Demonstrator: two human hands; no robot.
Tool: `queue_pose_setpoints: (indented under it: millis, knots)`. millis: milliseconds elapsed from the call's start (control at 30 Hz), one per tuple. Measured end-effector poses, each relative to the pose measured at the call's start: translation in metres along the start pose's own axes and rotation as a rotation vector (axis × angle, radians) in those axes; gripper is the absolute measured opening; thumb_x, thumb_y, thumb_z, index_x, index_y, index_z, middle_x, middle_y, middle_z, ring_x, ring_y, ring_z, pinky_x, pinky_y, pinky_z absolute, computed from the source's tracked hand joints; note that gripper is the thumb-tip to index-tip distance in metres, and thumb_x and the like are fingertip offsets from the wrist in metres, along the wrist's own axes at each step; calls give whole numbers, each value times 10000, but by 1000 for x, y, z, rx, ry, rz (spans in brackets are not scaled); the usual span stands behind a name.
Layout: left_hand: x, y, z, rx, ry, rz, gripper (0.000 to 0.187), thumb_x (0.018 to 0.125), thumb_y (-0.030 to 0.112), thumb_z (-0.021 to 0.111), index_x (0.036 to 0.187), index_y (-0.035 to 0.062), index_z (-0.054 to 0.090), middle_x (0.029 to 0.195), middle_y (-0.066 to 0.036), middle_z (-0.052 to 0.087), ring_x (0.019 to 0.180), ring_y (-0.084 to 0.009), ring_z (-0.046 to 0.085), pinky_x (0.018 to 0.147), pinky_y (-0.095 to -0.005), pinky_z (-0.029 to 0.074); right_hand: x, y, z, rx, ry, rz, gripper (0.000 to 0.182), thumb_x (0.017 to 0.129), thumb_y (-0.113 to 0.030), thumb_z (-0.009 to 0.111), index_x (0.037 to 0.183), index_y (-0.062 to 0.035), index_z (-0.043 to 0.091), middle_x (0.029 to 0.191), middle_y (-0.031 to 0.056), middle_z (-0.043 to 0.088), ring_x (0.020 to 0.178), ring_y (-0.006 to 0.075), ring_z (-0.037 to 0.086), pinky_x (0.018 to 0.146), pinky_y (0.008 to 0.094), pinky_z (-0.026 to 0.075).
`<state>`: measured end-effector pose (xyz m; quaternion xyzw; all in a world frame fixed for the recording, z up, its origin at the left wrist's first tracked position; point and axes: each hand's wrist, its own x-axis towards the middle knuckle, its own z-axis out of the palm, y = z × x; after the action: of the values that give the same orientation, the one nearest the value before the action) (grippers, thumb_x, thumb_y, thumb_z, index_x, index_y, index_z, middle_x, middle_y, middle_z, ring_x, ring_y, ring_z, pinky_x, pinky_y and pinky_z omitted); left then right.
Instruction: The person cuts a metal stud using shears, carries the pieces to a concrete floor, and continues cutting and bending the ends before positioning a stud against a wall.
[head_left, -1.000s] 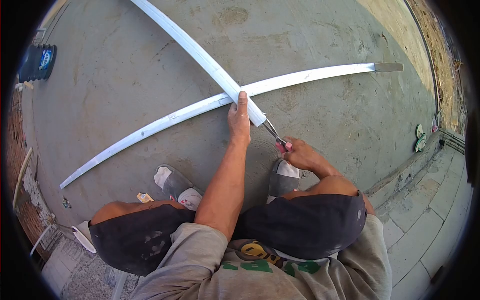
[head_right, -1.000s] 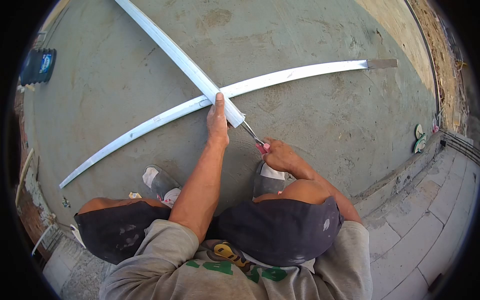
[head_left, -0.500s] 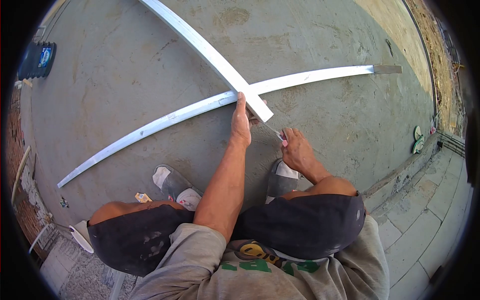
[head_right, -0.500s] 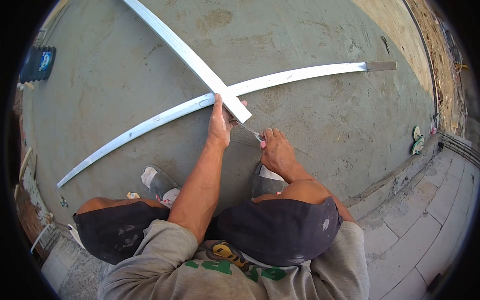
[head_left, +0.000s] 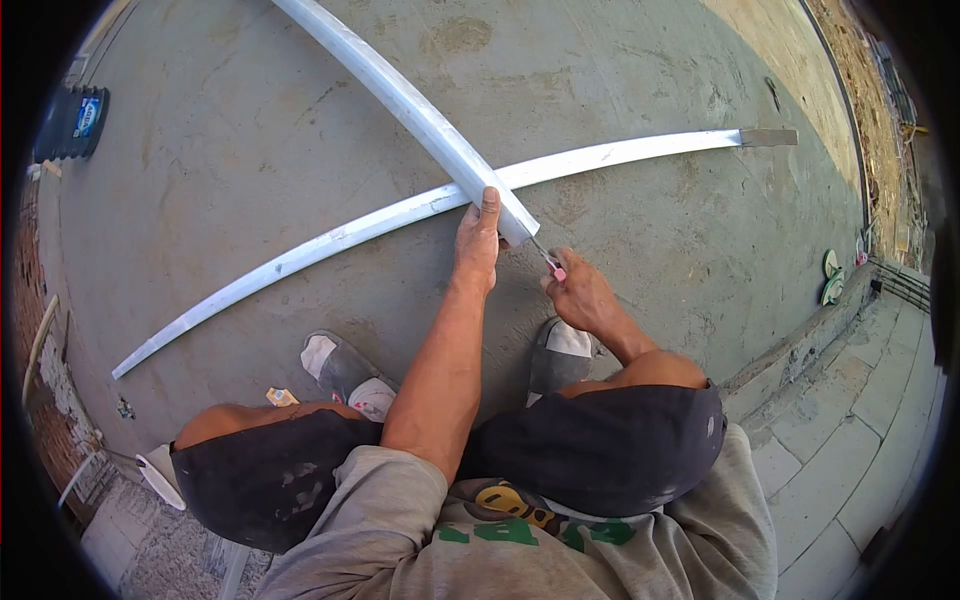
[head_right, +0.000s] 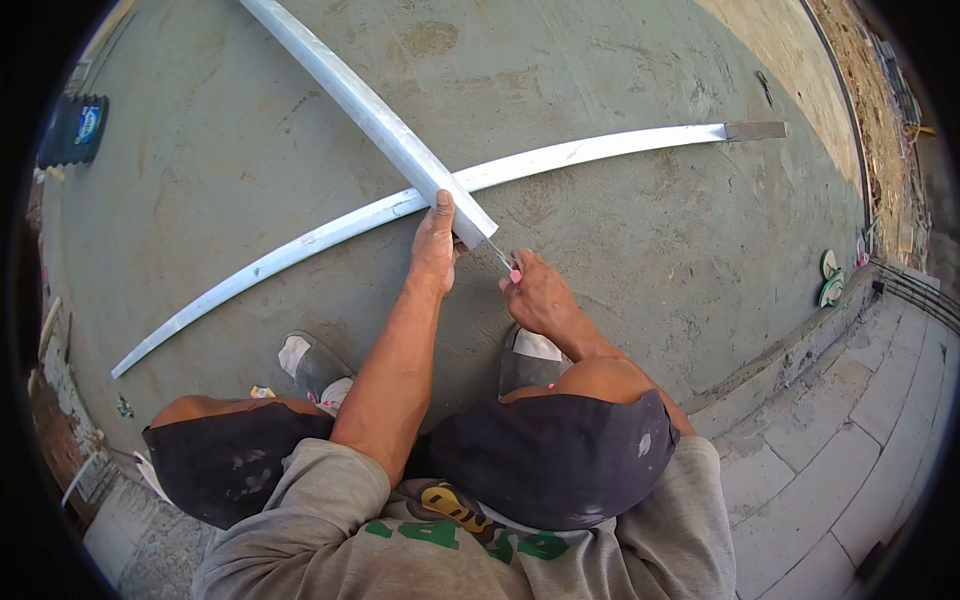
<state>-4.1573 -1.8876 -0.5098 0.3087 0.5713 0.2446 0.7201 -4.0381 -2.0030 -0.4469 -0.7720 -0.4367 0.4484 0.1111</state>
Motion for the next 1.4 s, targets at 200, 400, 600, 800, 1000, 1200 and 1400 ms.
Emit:
queue_pose_setpoints:
  millis: [200,400,600,800,1000,1200,1400]
  knots:
    - [-2,8,-6,54,-111,-66,934,724,825,572,1237,44,559,1001,-40,575,907,-135,531,713,-313,444,4,-4,-16,147,-189,100,399,853,-290,605,1085,33,571,973,248,631,953,397,609,839,461,460]
    - [1,1,0,123,7,41,837,746,792,591,1191,82,584,952,-19,583,835,-121,536,655,-290,437,8,-18,-45,135,-329,220,414,846,-318,622,1060,32,569,845,195,625,826,319,612,767,448,469]
    - [0,2,1,-18,-94,14,715,826,625,662,1187,18,554,996,-72,609,862,-149,608,653,-305,531,22,9,-38,137,-311,144,382,842,-342,644,948,22,596,741,137,610,708,247,570,688,424,453]
    - [-1,3,0,-36,-102,25,687,835,610,658,1189,30,552,977,-61,615,859,-155,627,653,-337,567,32,2,-51,138,-432,198,413,843,-341,668,1089,-11,630,950,137,660,881,231,582,803,374,443]
    - [1,1,-3,31,-97,35,736,820,652,645,1184,17,561,957,-66,616,842,-145,625,640,-312,560,30,2,-55,233,-461,176,413,839,-317,682,1134,-31,643,1013,112,672,963,210,583,885,352,424]
    - [0,5,-4,83,-82,39,715,810,668,648,1122,26,610,887,-47,616,796,-129,603,635,-284,518,34,15,-47,323,-481,174,332,836,-284,675,1056,-37,648,951,84,665,926,185,576,875,339,417]
    - [-1,8,-3,111,-74,38,685,816,646,659,1104,25,624,890,-39,618,797,-122,591,635,-276,499,37,27,-40,312,-500,185,290,836,-278,658,970,-21,644,847,87,658,843,192,585,823,344,437]
